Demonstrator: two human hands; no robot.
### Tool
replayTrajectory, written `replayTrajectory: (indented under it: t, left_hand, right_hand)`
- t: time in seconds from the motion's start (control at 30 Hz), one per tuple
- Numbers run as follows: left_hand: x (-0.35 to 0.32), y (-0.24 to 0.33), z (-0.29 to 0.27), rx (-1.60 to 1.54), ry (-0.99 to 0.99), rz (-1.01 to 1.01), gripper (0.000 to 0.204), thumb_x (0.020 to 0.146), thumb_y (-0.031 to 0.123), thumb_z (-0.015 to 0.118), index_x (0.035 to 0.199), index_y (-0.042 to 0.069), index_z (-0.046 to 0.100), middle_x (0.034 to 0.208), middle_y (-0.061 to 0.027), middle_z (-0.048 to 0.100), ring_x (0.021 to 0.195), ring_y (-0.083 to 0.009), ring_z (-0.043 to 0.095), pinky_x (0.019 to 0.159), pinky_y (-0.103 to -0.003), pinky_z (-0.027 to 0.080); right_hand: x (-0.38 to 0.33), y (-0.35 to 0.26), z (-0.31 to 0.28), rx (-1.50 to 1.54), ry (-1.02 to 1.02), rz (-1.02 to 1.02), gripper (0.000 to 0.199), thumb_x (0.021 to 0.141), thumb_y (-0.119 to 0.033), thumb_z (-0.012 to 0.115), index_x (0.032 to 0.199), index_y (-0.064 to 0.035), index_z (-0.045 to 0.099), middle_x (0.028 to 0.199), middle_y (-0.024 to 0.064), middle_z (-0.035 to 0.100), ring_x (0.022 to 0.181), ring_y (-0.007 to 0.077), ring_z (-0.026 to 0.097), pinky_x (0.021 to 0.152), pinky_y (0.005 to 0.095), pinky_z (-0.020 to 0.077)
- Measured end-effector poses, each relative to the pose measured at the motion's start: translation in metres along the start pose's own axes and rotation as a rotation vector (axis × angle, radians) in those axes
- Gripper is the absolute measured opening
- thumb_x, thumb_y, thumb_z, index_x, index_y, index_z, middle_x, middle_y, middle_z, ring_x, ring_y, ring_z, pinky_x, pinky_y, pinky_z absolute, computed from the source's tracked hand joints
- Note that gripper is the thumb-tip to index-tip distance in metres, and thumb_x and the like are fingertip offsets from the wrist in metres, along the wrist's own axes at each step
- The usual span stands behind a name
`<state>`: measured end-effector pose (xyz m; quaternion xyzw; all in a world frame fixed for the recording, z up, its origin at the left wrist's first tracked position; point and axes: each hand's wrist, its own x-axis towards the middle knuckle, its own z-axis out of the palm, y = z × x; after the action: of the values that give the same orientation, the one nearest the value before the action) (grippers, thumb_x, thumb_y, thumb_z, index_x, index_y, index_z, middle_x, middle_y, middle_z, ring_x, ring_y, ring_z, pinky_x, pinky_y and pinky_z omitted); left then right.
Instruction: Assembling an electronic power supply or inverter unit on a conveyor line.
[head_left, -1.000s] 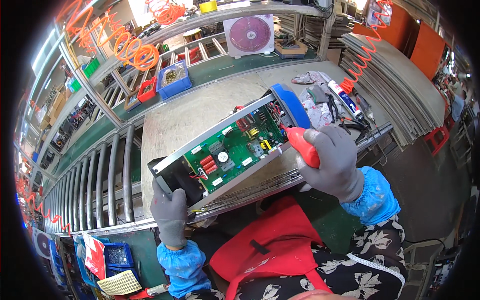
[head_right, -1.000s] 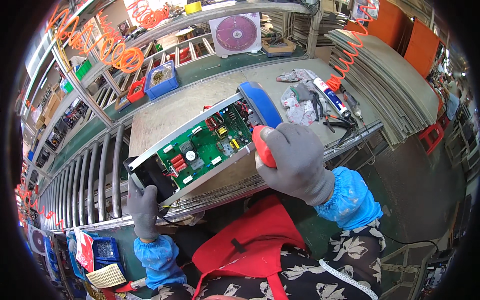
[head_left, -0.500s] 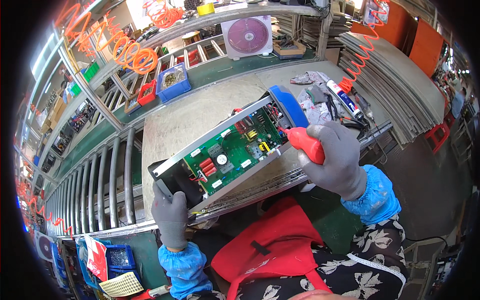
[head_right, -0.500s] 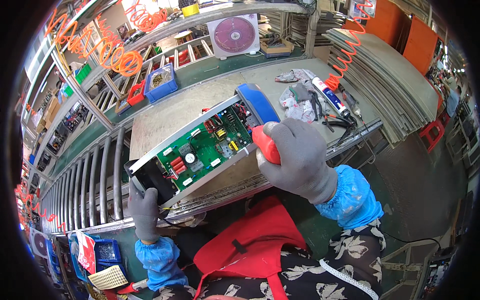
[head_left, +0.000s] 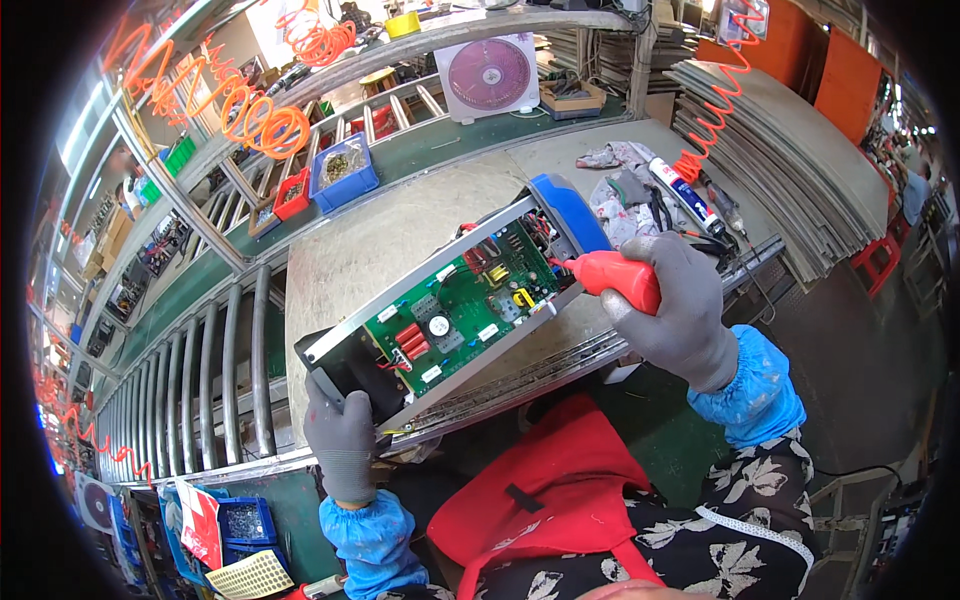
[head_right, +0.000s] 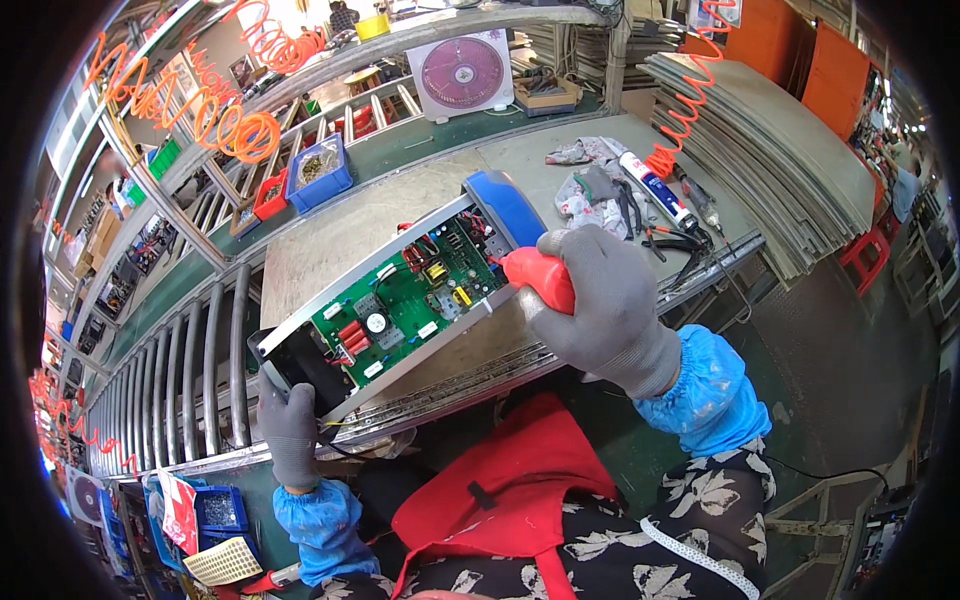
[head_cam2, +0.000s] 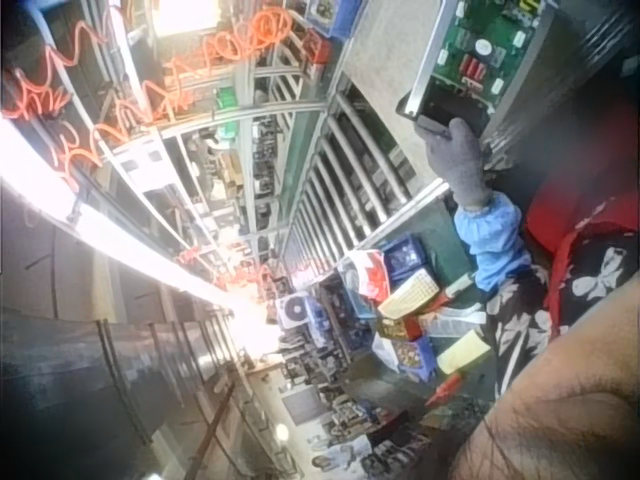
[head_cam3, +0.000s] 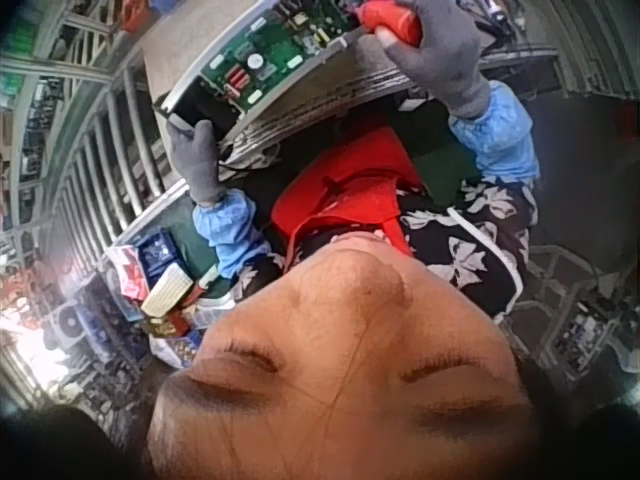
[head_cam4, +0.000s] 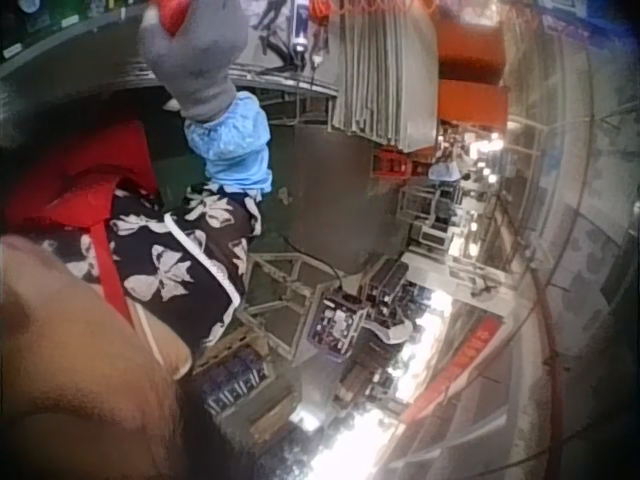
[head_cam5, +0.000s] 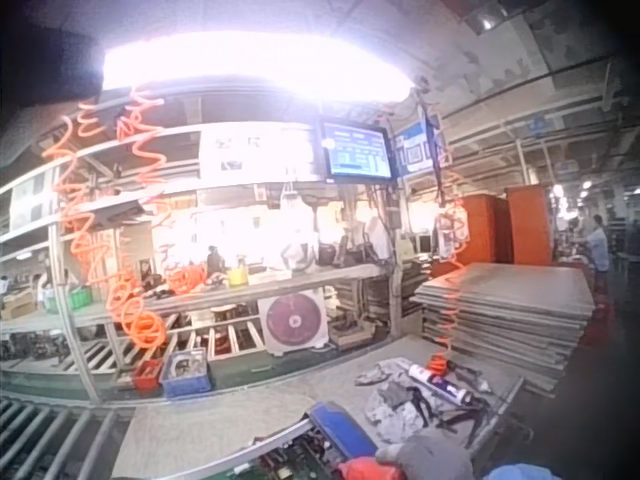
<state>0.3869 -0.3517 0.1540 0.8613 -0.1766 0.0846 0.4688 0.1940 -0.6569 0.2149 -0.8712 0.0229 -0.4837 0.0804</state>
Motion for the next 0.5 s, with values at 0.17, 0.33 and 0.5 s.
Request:
replayTrajectory:
  t: [0.17, 0.33, 0.5]
  left_hand:
    - [-0.001, 0.000, 0.003, -0.022, 0.026, 0.011, 0.040, 0.076, 0.014, 0.053, 0.114, 0.003, 0.055, 0.088, -0.0202, 0.068, 0.081, -0.0367, 0.069, 0.072, -0.044, 0.052]
    - [-0.001, 0.000, 0.002, -0.016, 0.028, 0.004, 0.038, 0.076, 0.014, 0.054, 0.112, 0.002, 0.056, 0.088, -0.0192, 0.068, 0.081, -0.0348, 0.068, 0.073, -0.042, 0.051]
    - [0.001, -0.004, 0.003, -0.066, 0.000, 0.005, 0.042, 0.076, 0.014, 0.053, 0.116, 0.001, 0.056, 0.092, -0.0198, 0.067, 0.084, -0.0343, 0.067, 0.076, -0.041, 0.050]
  right_hand:
    - [0.000, 0.005, -0.003, 0.039, -0.001, 0.047, 0.037, 0.067, -0.011, 0.076, 0.099, -0.0026, 0.059, 0.084, 0.0147, 0.061, 0.069, 0.0340, 0.063, 0.061, 0.0409, 0.0506]
    - [-0.004, 0.009, -0.002, 0.042, 0.008, 0.069, 0.037, 0.068, -0.012, 0.076, 0.099, -0.0019, 0.059, 0.085, 0.0155, 0.062, 0.072, 0.0346, 0.064, 0.063, 0.0411, 0.0515]
    - [-0.010, 0.010, -0.003, 0.006, 0.026, -0.022, 0.039, 0.067, -0.013, 0.077, 0.099, -0.0003, 0.060, 0.084, 0.0152, 0.062, 0.072, 0.0339, 0.064, 0.063, 0.0414, 0.0515]
